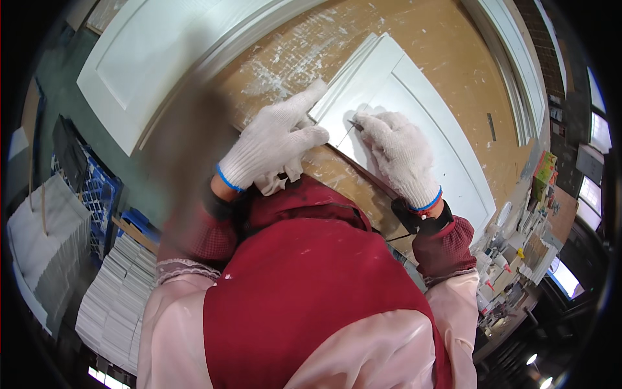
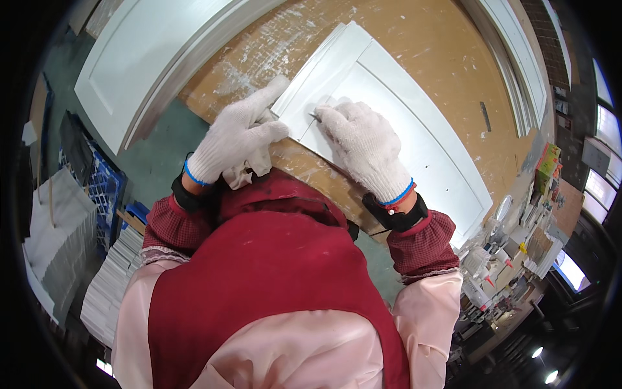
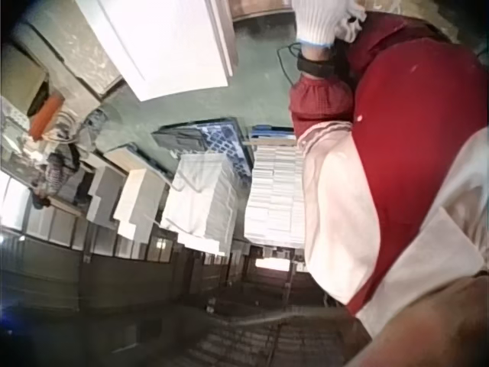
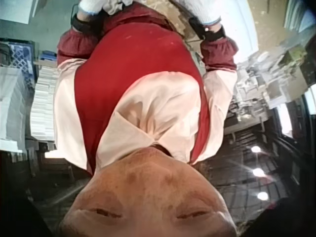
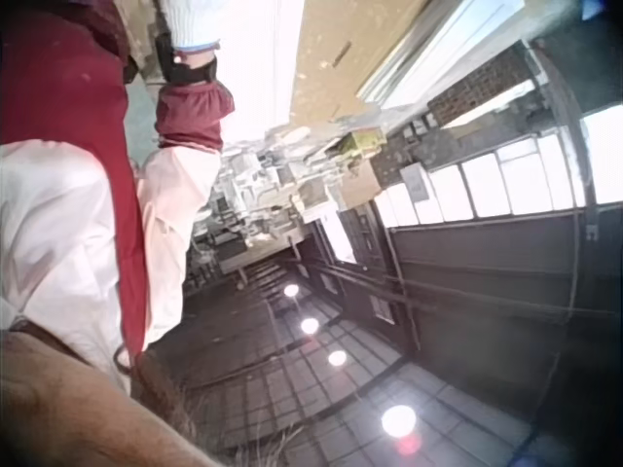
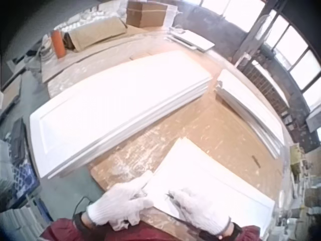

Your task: Cleaning or applying a finish to white-painted wood furniture panels using a sponge applicator and a rag.

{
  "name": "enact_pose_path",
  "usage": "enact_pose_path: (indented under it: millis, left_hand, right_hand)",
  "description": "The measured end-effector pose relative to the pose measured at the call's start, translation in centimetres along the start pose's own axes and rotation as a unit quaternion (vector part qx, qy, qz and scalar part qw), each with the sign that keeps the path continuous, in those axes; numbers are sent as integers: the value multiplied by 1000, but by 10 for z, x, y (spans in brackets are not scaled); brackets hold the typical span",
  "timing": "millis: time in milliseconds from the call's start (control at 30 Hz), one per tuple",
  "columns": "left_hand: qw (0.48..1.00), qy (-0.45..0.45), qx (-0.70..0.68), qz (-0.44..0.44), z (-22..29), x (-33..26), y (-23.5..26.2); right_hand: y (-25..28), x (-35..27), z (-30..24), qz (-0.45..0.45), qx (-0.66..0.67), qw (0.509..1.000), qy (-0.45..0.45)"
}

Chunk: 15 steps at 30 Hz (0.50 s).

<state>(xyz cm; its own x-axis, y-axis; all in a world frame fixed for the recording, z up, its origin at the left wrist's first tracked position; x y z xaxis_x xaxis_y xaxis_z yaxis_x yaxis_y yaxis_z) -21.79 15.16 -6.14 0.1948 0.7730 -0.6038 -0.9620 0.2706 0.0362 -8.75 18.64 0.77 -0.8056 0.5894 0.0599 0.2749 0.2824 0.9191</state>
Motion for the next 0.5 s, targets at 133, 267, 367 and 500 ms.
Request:
enact_pose_path:
  millis: [133,267,367,500]
  left_hand:
    - [999,-13,26,15,-1,1,2]
    - [1000,15,18,5,0,-1,2]
    - [1000,1,15,5,0,2,1]
    - [1000,8,10,-7,-1,1,-1]
  right_hand:
    - [-2,-3,8,2,31,999,-45]
    - [1,-2,1,-10,-28,999,-31]
    - [2,2,1,-15,6,1000,0]
    - [-3,-1,7,-23,19,999,-22]
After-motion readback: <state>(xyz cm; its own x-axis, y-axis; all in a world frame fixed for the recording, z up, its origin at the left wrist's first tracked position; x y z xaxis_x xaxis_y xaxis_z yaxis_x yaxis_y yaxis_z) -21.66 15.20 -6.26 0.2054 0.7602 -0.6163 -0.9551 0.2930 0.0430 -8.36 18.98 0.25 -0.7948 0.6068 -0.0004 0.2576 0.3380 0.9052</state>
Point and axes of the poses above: each hand's wrist, its own x-axis towards the middle knuckle, its own y-axis out of the back of the hand, z = x × y, the point moved 10 cm from there along x, towards the middle knuckle, and after that the axes turned 12 degrees about y, right-handed, at the moved point
